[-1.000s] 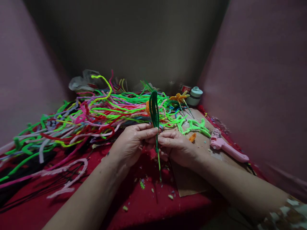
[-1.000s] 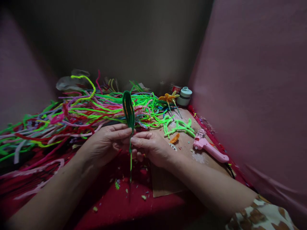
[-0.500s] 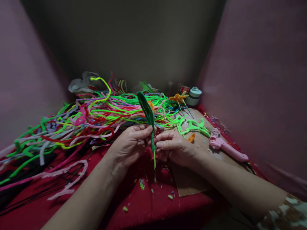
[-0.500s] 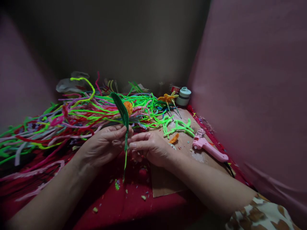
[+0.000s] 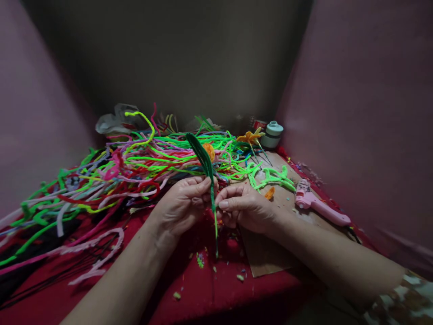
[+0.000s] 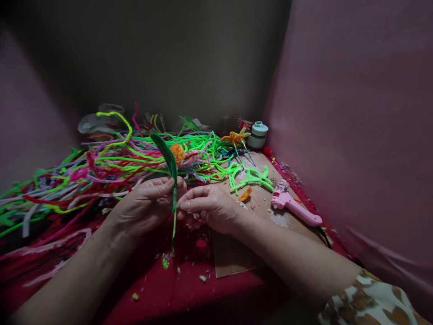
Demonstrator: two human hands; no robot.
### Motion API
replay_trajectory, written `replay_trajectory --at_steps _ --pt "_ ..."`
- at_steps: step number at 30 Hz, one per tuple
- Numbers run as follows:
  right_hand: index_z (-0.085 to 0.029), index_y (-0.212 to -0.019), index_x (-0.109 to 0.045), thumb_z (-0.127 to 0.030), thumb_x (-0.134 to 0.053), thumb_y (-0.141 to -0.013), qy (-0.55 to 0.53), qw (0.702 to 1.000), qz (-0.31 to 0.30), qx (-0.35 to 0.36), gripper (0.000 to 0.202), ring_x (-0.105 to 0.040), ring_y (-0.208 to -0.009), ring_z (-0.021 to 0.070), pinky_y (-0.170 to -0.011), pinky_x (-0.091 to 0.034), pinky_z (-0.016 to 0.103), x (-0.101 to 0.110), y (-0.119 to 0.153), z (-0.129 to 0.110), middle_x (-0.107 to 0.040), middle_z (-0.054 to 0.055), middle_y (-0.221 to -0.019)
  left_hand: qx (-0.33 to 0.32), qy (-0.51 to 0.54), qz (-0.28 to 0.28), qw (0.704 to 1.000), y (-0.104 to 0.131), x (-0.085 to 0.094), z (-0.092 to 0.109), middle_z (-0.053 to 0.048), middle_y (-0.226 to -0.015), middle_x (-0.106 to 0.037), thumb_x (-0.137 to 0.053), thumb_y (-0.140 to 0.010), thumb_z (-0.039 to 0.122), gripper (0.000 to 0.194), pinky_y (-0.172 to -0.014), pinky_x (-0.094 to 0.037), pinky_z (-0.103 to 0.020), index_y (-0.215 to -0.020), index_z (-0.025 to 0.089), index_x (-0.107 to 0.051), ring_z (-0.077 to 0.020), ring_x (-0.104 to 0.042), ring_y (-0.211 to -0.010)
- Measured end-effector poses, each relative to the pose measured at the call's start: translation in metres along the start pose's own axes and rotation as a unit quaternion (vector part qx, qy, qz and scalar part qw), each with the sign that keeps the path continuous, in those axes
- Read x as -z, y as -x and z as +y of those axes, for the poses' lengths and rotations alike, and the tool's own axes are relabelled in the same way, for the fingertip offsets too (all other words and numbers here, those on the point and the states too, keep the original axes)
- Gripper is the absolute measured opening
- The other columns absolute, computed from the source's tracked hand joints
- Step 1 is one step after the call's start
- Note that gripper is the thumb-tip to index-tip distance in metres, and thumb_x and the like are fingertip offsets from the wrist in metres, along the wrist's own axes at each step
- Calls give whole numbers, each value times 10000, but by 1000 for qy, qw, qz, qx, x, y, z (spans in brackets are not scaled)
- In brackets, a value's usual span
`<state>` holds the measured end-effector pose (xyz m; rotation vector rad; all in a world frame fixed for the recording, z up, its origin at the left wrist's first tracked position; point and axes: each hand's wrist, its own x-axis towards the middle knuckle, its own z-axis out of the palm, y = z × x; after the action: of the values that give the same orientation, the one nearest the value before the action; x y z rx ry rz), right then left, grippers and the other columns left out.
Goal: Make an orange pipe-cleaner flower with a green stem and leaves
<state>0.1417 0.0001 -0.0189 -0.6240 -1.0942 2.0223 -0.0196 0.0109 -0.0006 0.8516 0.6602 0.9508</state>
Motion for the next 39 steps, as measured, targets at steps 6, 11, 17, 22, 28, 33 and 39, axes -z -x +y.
replay_trajectory --at_steps 6,11,17,22,28,33,39 --pt "-118 -722 -673 -240 -705 -669 5 1000 2 4 137 -552 -472 93 -437 -401 200 3 0 2 -660 31 -613 4 9 -8 1000 2 -3 2 7 -550 -525 -765 -629 235 207 -471 -437 -215 -668 83 -629 -79 -472 -475" --pt "-128 -766 -716 -264 -726 -658 49 997 36 46 174 -558 -614 104 -594 -435 232 -2 -1 5 -657 31 -689 -5 -18 -4 1000 1 -6 2 9 -550 -536 -750 -650 217 168 -464 -404 -187 -669 90 -641 -63 -471 -463" --pt "-143 -714 -712 -246 -721 -669 64 992 52 98 114 -560 -684 131 -728 -424 279 -2 -1 5 -647 25 -689 -39 -101 16 994 1 -6 -4 -6 -571 -565 -735 -665 233 157 -532 -407 -209 -659 96 -658 -83 -506 -516" --pt "-155 -664 -688 -243 -711 -688 105 982 77 133 94 -523 -619 108 -666 -392 259 -1 -1 2 -638 7 -657 -101 -111 37 988 2 -10 -4 8 -686 -597 -751 -644 203 293 -531 -393 -203 -915 142 -657 -85 -521 -565" --pt "-156 -616 -655 -254 -749 -651 132 976 114 129 140 -473 -595 91 -627 -359 243 -4 -1 2 -587 -22 -616 -210 -108 110 965 6 -16 1 25 -782 -607 -767 -594 143 321 -642 -444 -192 -871 168 -606 -95 -563 -704" --pt "-158 -615 -661 -258 -755 -614 149 973 126 121 137 -480 -583 97 -591 -366 244 -6 2 1 -602 -11 -623 -211 -120 88 966 7 -15 0 30 -760 -603 -757 -617 156 246 -630 -433 -194 -810 168 -604 -89 -540 -672" --pt "-151 -621 -677 -271 -759 -597 150 974 125 112 148 -474 -591 100 -599 -371 253 -7 2 0 -592 -5 -624 -192 -194 67 960 9 -17 1 16 -696 -581 -754 -635 193 197 -627 -409 -221 -821 174 -690 -113 -504 -661"
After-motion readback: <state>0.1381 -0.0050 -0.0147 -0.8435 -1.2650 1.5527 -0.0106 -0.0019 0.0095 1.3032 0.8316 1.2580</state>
